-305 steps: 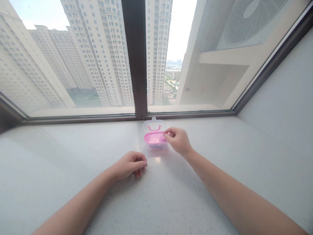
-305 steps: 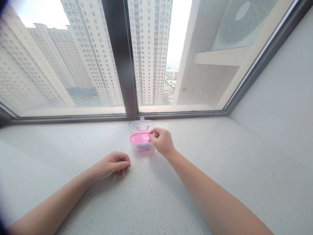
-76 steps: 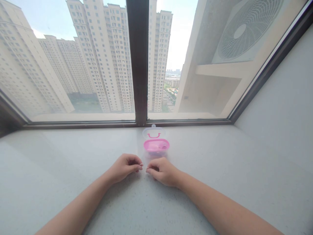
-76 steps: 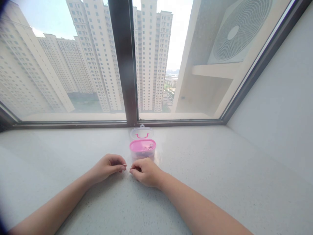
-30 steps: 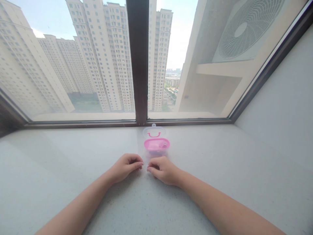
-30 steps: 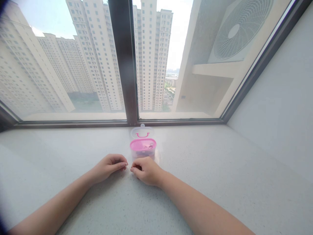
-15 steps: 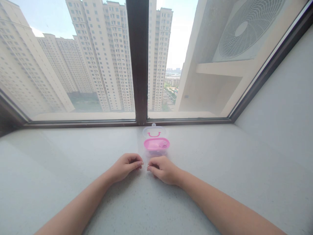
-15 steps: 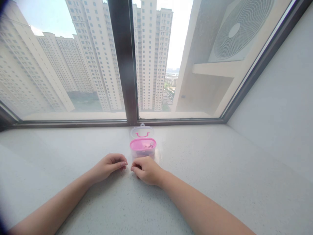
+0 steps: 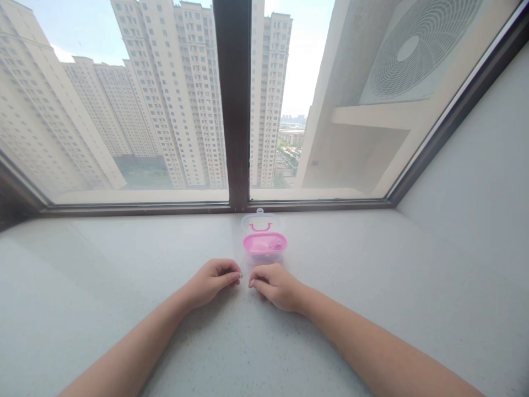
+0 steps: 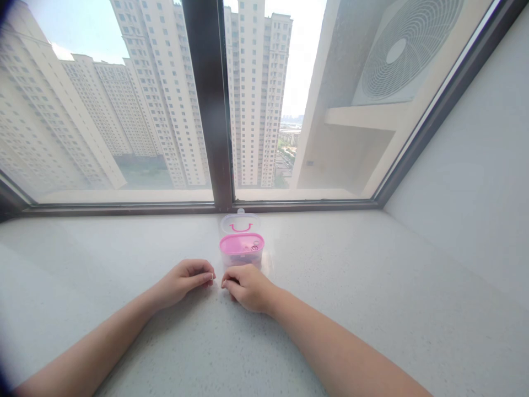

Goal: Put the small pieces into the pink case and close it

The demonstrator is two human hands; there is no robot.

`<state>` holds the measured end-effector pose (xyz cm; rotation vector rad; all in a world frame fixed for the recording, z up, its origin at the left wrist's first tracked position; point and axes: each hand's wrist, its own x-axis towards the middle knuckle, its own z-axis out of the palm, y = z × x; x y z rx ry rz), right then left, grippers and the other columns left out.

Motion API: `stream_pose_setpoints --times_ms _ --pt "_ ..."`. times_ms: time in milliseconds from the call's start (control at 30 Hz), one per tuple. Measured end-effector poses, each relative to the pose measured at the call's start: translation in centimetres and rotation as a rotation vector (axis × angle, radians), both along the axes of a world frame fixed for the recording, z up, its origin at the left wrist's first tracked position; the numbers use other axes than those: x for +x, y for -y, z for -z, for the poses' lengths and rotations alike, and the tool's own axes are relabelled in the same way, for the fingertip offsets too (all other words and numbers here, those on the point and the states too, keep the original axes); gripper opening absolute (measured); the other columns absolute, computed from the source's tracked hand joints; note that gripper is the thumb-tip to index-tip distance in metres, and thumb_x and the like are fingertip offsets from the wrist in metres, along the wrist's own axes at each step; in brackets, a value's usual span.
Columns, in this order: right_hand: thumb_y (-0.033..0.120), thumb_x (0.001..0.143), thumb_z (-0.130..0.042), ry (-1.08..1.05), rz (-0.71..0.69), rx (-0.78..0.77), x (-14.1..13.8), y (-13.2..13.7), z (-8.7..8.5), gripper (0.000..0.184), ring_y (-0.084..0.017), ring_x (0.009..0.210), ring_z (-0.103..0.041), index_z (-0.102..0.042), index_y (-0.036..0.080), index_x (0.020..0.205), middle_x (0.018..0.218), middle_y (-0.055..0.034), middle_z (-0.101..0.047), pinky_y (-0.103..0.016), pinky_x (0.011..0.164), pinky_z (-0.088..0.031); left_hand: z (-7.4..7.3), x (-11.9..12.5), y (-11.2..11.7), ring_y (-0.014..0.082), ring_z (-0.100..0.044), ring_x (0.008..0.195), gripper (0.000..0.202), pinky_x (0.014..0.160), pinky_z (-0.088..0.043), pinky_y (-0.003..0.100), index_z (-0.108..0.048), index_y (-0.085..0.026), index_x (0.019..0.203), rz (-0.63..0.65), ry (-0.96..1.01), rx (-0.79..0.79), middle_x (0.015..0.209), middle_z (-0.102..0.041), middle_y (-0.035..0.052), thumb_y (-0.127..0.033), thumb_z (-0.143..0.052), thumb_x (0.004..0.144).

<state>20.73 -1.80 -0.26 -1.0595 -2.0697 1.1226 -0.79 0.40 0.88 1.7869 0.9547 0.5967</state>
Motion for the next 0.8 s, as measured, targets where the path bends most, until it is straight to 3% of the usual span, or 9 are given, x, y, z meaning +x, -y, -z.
stream_pose_setpoints --times_ms 800 --pt "0.011 0.079 -0.051 0.036 -0.009 0.098 0.00 -0.25 0.43 0.016 -0.008 0.050 -0.049 -0.067 0.014 0.080 0.056 0.0018 -0.058 -0.019 0.052 -0.037 0.22 -0.01 -0.07 0.0152 -0.054 0.071 0.024 0.069 -0.042 0.027 -0.065 -0.012 0.081 -0.002 0.027 -0.025 0.073 -0.062 0.0031 -0.033 -0.054 0.084"
